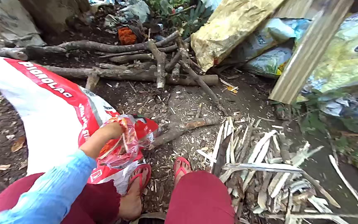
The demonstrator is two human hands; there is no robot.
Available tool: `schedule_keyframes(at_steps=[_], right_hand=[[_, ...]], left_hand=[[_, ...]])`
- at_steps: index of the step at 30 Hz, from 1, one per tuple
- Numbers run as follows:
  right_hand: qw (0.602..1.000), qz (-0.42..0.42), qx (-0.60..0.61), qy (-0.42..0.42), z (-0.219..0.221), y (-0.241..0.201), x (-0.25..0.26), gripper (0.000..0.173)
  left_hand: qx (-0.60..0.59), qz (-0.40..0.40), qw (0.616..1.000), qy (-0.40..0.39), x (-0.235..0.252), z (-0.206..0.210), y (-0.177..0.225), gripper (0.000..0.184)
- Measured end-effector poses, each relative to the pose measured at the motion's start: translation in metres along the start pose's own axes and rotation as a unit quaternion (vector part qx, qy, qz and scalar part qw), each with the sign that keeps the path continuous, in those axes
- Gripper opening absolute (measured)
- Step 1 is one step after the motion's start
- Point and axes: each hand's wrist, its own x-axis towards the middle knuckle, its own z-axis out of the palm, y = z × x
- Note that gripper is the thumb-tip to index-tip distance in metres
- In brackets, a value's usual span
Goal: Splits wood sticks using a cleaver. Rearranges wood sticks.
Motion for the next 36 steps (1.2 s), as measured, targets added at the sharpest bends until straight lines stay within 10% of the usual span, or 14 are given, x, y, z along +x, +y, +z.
schedule_keyframes(at_steps=[3,6,12,21,28,36], right_hand=[[0.987,-0.048,0.104,0.11,0.024,0.016,0.013,0.047],[0.993,0.01,0.118,0.021,0.023,0.021,0.027,0.05],[0.993,0.042,0.114,-0.005,0.031,0.025,0.043,0.053],[0.99,0.06,0.13,-0.007,0.038,0.031,0.049,0.053],[0.988,0.063,0.139,-0.005,0.038,0.028,0.049,0.051],[0.99,0.049,0.133,-0.006,0.037,0.03,0.047,0.051]], left_hand=[[0.118,0.007,0.993,0.007,-0.035,-0.002,0.049,0.046],[0.167,0.093,0.979,-0.069,-0.041,0.017,0.098,0.049],[0.141,0.303,0.93,-0.156,0.029,0.122,0.186,0.032],[0.137,0.372,0.906,-0.149,0.093,0.225,0.263,0.034],[0.295,0.518,0.786,-0.164,0.108,0.233,0.286,0.032],[-0.077,0.404,0.906,-0.097,0.102,0.195,0.266,0.034]])
